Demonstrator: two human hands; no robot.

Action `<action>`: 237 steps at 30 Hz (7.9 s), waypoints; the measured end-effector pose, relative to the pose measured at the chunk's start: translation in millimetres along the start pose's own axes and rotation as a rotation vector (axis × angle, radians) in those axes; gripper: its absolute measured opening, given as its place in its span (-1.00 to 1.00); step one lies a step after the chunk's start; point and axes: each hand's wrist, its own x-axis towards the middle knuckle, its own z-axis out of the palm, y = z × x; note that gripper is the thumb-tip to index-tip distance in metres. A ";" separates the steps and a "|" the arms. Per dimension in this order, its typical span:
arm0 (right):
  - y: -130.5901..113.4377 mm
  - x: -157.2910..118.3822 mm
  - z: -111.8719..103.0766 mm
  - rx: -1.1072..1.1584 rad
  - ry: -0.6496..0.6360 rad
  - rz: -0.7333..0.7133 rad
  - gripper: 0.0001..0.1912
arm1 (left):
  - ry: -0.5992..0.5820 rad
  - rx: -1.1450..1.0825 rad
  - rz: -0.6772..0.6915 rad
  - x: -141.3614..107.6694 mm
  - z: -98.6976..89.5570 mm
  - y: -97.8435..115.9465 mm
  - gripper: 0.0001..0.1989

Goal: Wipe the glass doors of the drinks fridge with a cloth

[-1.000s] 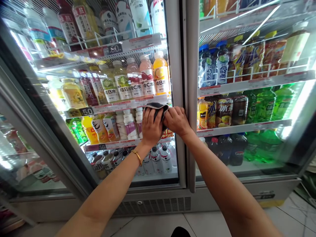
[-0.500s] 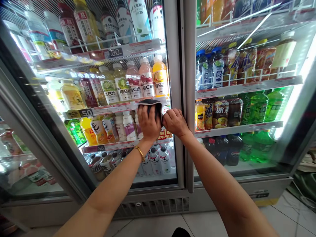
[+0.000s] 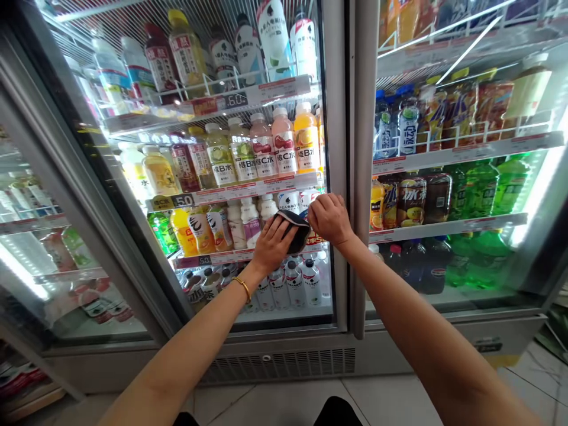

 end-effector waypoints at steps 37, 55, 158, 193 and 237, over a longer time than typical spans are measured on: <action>-61.3 22.0 40.1 -0.023 0.044 0.091 -0.84 | 0.273 0.025 -0.442 -25.2 -25.3 -69.8 -0.66; -58.0 19.6 42.3 -0.074 0.068 0.127 -0.83 | 0.212 -0.061 -0.389 -0.9 -26.9 -68.5 -0.63; -125.9 21.9 61.1 -0.074 0.056 0.055 -0.84 | 0.138 -0.034 -0.282 -89.5 -27.4 -63.6 -0.71; -193.8 41.5 71.5 -0.075 0.097 0.047 -0.80 | 0.207 0.122 -0.448 -81.2 -76.3 -160.8 -0.67; -196.8 37.5 71.4 -0.141 0.136 0.007 -0.82 | 0.176 0.084 -0.297 -89.6 -69.2 -141.9 -0.70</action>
